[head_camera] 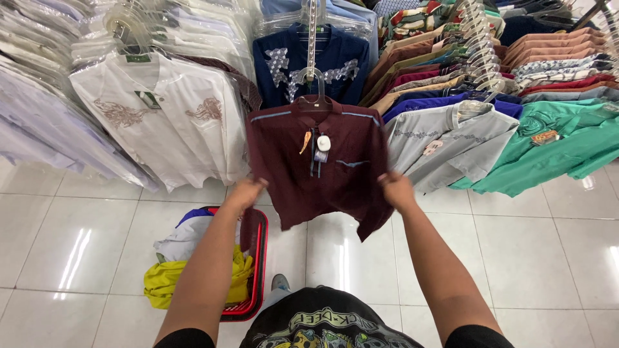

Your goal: The person folds a maroon shirt on a hanger, aligns the collar and sleeves, and places it on a clothing rack. Then, the person picks up a yellow shirt from a basket, folds it, and places it on a hanger.

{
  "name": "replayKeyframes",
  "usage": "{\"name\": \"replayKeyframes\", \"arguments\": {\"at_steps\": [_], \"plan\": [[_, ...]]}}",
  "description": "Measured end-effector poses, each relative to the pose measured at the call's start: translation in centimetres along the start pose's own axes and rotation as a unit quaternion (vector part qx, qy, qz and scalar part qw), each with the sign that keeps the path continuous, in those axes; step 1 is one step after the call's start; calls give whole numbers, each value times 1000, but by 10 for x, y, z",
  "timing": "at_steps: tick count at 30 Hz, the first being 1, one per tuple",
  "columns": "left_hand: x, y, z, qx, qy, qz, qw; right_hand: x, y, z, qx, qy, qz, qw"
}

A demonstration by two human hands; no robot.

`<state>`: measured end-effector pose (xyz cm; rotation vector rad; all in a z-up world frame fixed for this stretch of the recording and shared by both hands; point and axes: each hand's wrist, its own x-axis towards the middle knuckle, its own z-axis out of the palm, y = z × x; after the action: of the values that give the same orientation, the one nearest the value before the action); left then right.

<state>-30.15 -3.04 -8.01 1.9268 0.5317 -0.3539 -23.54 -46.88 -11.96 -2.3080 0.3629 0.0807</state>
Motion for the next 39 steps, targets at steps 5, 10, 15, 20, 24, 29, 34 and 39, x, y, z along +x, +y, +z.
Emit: {"name": "replayKeyframes", "arguments": {"at_steps": [5,10,15,20,24,29,34,39], "plan": [[33,-11,-6,-88,-81,-11,993,10,11,27,211,-123,35,969],[58,-27,-14,-40,68,27,996,7,22,55,254,12,52,966],[55,-16,-27,-241,-141,2,960,17,18,47,-253,-134,-277,917],[112,-60,-60,-130,64,27,989,-20,-10,29,48,127,64,989],[96,-46,-72,-90,61,83,991,-25,-14,31,36,200,89,975],[48,19,-73,54,-228,94,968,-25,-47,37,2,-130,38,991],[76,53,-66,239,-229,152,931,50,-26,53,-182,-171,-87,964],[137,82,-50,118,-17,293,949,99,-73,43,-107,114,-267,951]]}}
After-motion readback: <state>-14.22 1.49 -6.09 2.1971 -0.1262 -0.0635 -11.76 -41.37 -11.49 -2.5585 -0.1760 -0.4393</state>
